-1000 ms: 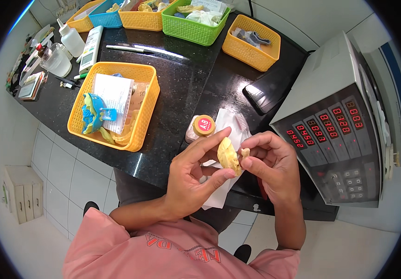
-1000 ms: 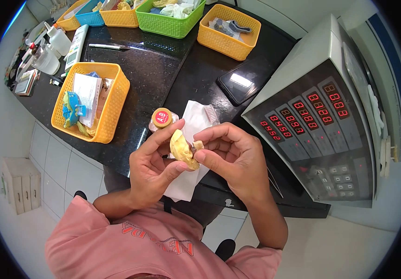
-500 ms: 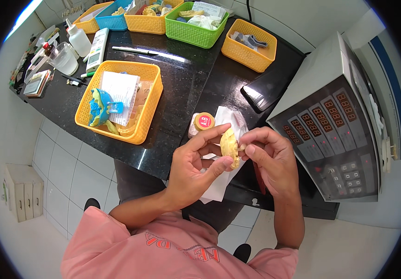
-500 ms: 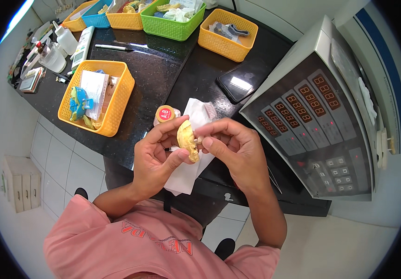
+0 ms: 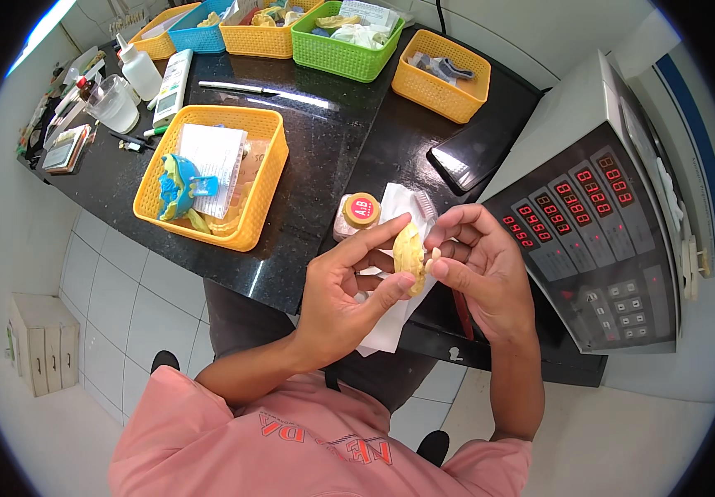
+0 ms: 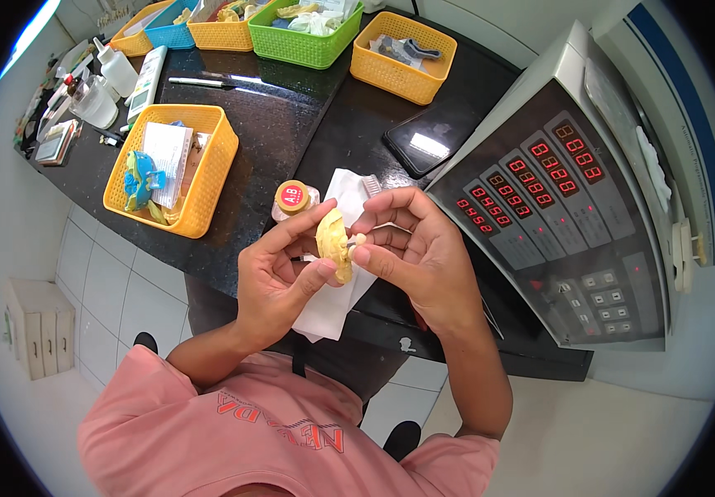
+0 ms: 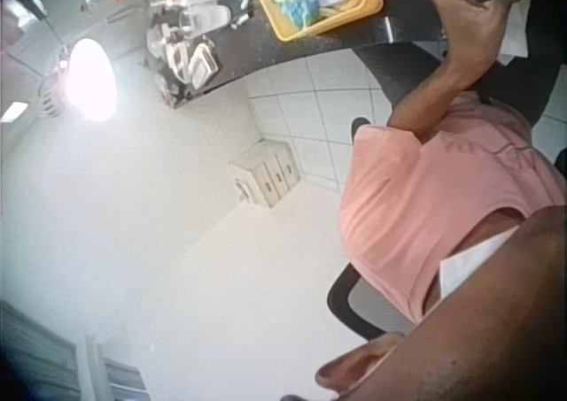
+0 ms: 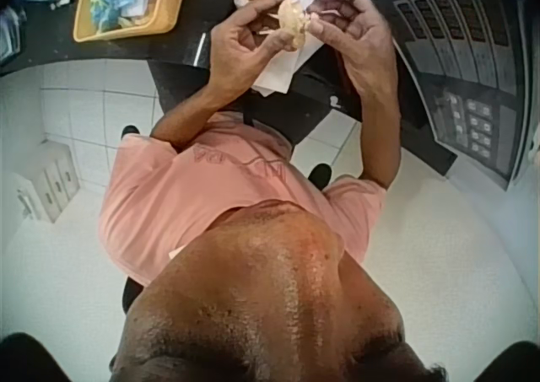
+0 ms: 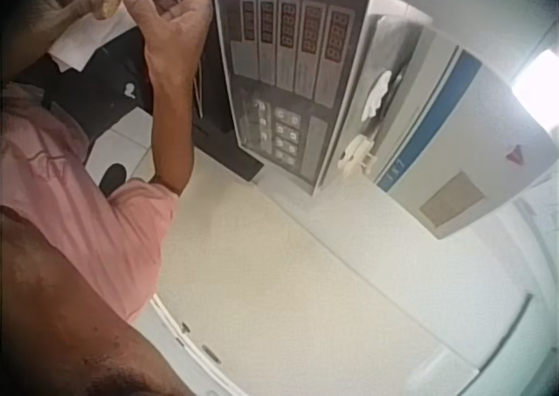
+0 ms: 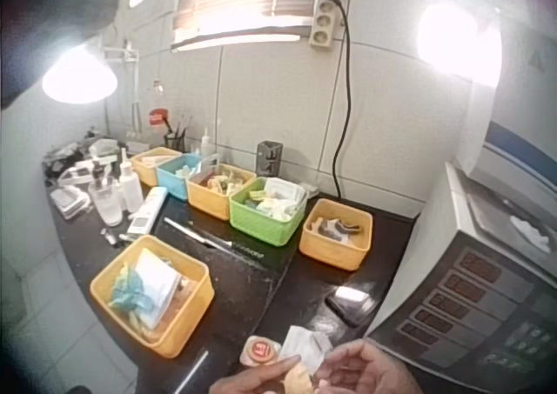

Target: The recorder is staining and glazing a dental crown by applying glaze liquid with a brush and using a porcelain furnace.

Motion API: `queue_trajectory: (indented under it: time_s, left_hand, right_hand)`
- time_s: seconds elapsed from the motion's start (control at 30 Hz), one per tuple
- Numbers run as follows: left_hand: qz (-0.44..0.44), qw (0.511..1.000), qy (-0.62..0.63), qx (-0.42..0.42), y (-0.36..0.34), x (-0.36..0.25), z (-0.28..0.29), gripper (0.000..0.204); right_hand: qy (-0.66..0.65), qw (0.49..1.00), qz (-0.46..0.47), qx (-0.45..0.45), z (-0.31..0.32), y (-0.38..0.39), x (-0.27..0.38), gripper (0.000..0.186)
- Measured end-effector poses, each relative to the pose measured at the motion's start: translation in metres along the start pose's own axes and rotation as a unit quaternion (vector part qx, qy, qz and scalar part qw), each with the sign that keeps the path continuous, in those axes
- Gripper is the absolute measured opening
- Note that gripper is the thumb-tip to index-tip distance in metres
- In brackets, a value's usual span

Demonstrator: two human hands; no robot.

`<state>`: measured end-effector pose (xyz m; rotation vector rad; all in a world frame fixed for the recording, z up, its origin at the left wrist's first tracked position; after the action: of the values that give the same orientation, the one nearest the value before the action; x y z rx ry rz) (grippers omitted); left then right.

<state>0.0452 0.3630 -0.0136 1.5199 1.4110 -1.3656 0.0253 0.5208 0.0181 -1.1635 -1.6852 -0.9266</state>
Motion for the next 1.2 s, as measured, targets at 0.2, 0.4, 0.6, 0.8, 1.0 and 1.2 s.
queue_trajectory:
  time_s: [0.2,0.4,0.6,0.8,1.0,1.2]
  left_hand:
    - [-0.002,1.000,-0.009,-0.014,-0.0008,-0.0015,0.0011,0.054]
    - [-0.012,0.999,-0.011,-0.031,-0.0006,-0.0024,0.0007,0.054]
    - [-0.010,0.999,0.003,-0.037,0.0004,-0.0027,0.0005,0.054]
    - [-0.003,0.999,0.017,-0.038,0.0012,-0.0013,0.0018,0.054]
    - [-0.019,0.999,0.003,-0.037,0.0015,-0.0021,0.0025,0.054]
    - [-0.072,0.996,-0.041,-0.036,0.0048,-0.0020,0.0030,0.055]
  right_hand:
    - [0.003,1.000,0.024,-0.015,-0.0035,-0.0001,0.0021,0.044]
    - [0.045,0.997,0.052,-0.023,-0.0079,0.0020,0.0040,0.042]
    - [0.071,0.996,0.058,-0.022,-0.0080,0.0043,0.0031,0.037]
    - [0.088,0.995,0.054,-0.014,-0.0087,0.0051,0.0035,0.026]
    - [0.091,0.993,0.069,-0.012,-0.0109,0.0045,0.0045,0.025]
    - [0.111,0.990,0.089,0.005,-0.0076,0.0053,0.0016,0.020]
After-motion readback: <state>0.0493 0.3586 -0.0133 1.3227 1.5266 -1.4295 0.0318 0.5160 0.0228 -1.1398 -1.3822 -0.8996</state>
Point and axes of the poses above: each hand's wrist, its own y-axis away from the middle knuckle, its own z-axis out of the back of the hand, x = y × z, the point moved 5 cm from there along -y, towards the middle knuckle, and after that the axes turned 6 degrees about -y, right-handed, at the moved point
